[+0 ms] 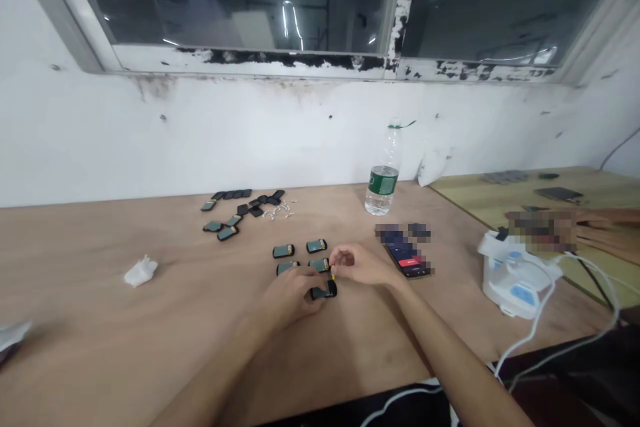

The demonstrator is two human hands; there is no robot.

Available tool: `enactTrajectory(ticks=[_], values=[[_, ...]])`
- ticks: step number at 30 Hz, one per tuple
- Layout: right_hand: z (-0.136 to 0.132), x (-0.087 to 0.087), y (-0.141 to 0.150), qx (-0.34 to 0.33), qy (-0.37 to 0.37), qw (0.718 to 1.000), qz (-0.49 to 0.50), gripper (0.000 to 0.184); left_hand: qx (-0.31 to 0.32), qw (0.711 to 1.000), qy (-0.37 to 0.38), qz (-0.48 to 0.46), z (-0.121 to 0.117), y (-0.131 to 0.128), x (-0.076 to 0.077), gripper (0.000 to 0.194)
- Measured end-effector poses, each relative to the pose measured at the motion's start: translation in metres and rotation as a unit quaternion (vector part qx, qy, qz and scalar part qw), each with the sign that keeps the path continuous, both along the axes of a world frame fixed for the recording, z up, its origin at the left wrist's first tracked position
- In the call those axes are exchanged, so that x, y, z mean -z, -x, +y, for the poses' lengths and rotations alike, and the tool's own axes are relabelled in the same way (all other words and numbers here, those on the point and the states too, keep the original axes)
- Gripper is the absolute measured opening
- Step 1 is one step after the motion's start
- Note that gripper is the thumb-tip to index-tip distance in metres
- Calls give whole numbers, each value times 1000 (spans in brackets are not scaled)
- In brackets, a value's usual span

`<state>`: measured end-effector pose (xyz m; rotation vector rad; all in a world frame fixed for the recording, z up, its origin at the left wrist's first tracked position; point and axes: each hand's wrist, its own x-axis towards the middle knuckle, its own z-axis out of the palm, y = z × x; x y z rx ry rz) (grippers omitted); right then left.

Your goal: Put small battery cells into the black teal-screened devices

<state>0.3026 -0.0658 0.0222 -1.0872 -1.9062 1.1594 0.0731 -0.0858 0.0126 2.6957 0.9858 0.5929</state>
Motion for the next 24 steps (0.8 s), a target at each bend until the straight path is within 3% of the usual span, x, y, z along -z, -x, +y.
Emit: enactTrajectory(ticks=[6, 14, 19, 24], values=[[-6, -2, 7, 2, -36, 999, 36, 13, -18, 993, -44, -111, 4, 5, 7, 16], [-13, -4, 13, 25, -104, 994, 33, 13, 1, 976, -138, -170, 16, 17, 13, 16], [-16, -4, 12, -39, -88, 992, 78, 44, 11, 968, -158, -194, 19, 24, 6, 8], [-10, 7, 16, -23, -147, 984, 96, 31, 16, 970, -139, -198, 20, 25, 8, 12]])
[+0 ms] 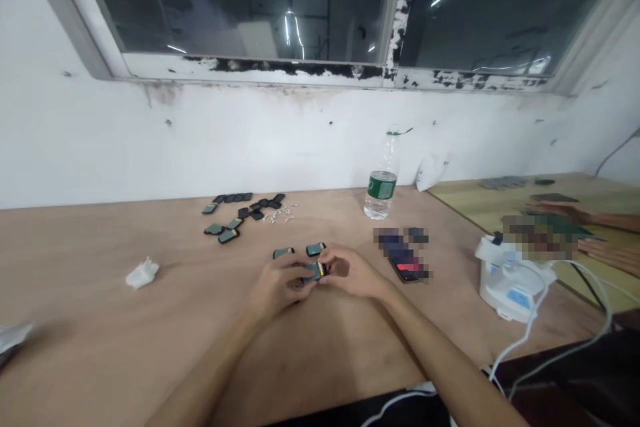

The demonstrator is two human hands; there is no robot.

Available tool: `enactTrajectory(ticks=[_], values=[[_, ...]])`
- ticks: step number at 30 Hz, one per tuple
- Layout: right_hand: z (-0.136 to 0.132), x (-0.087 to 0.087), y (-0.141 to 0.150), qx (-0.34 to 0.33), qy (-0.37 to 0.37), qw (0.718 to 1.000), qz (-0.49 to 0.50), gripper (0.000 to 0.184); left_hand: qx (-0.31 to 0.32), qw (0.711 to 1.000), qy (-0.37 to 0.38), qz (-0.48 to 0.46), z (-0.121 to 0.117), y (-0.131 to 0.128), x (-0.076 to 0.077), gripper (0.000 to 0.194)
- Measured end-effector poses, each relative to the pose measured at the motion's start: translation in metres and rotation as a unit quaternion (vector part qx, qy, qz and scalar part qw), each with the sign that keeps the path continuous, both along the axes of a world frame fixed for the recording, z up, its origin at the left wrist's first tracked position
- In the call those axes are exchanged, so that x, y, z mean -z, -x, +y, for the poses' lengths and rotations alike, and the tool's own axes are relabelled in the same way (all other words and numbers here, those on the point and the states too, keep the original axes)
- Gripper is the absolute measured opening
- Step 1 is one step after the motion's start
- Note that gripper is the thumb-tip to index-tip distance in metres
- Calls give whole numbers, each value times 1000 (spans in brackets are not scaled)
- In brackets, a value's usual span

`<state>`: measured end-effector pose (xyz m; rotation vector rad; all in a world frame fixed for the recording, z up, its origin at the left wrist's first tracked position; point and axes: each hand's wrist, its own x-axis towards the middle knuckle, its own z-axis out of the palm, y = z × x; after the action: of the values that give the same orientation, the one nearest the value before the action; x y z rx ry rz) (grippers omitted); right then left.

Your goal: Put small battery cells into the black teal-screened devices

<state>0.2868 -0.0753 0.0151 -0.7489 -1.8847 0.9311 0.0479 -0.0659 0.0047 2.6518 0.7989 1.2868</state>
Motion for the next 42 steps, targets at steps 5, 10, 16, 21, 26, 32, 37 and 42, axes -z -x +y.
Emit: enactTrajectory(ticks=[5, 10, 16, 21, 26, 32, 37, 42], values=[[4, 6, -2, -7, -43, 999, -4, 27, 2, 1000, 14, -3, 1, 0, 3, 12], [4, 4, -4, -7, -65, 997, -27, 25, 4, 1000, 26, 2, -1, -1, -1, 12], [3, 2, -8, 4, -78, 996, -49, 20, 2, 998, 57, 9, -3, -1, -1, 11], [0, 0, -9, -15, -61, 995, -75, 22, 6, 999, 51, 13, -4, 0, -7, 13], [2, -6, -11, 47, -68, 995, -56, 29, 18, 996, 79, 23, -8, -4, -10, 10], [5, -13, -17, 135, -79, 987, -41, 42, 82, 987, 107, 91, -15, -14, 2, 10], [7, -10, -20, 172, -76, 981, -40, 47, 15, 993, 116, 17, -7, 3, -24, 27], [37, -6, -34, 232, 2, 970, 76, 51, -142, 973, 155, -92, 26, 42, -57, 43]])
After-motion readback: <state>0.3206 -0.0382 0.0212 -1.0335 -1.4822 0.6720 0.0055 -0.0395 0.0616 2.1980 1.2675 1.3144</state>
